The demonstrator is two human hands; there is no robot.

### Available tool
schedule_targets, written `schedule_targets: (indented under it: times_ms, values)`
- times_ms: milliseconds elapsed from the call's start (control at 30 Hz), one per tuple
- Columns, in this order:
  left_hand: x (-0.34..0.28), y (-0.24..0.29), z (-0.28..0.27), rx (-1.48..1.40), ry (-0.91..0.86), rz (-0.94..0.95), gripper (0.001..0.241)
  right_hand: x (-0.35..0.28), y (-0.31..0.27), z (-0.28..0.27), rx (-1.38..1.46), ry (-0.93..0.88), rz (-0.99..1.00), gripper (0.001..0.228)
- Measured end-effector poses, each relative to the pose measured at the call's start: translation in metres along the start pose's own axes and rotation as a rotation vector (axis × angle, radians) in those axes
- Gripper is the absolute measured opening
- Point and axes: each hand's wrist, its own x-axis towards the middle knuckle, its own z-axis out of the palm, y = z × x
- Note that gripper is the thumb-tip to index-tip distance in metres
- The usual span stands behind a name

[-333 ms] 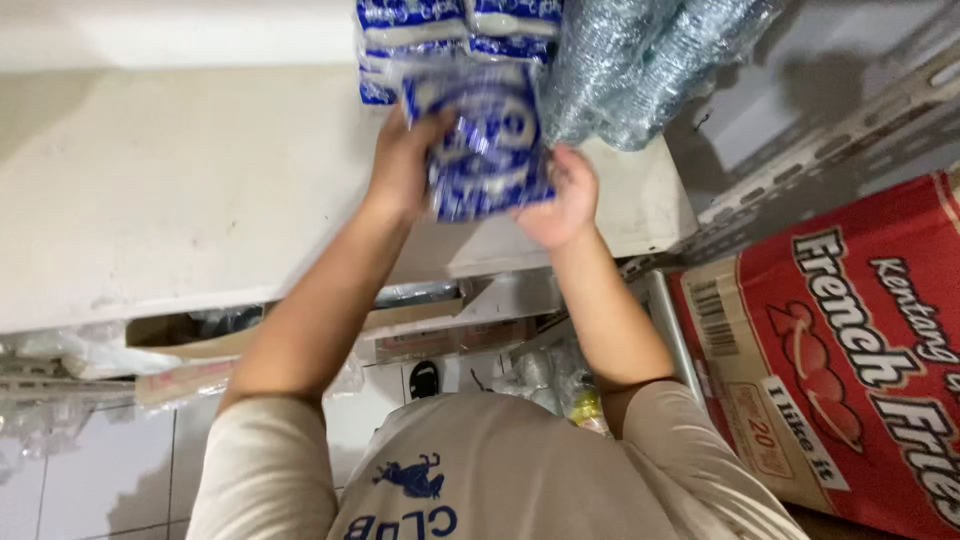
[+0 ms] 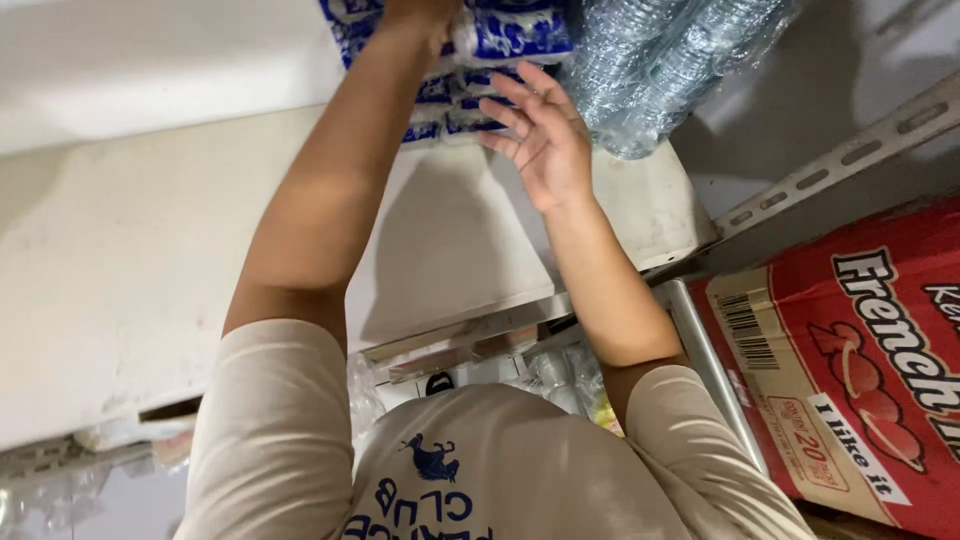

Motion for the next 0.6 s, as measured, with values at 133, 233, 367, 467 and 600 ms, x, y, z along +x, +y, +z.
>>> schedule_targets:
  times_ms: [133, 233, 367, 467, 600]
  values:
    - [0.014, 0.003, -0.007, 0.168, 0.08, 0.097, 0.032, 0.019, 0.02, -0.007, -0.281, -0.015, -0.258, 0.052]
    - [0.019, 0.005, -0.013, 0.334, 0.124, 0.169, 0.031, 0.04, 0.044, -0.021, -0.464, 0.001, -0.42, 0.024]
    - [0.015, 0.012, -0.03, 0.603, 0.157, 0.252, 0.03, 0.056, 0.055, -0.039, -0.767, 0.064, -0.371, 0.019]
    - [0.014, 0.02, -0.036, 0.817, 0.126, 0.302, 0.029, 0.067, 0.054, -0.047, -1.199, 0.175, -0.465, 0.029]
    - [0.002, 0.034, -0.043, 1.177, 0.044, 0.373, 0.027, 0.07, 0.05, -0.051, -1.102, 0.216, -0.337, 0.031]
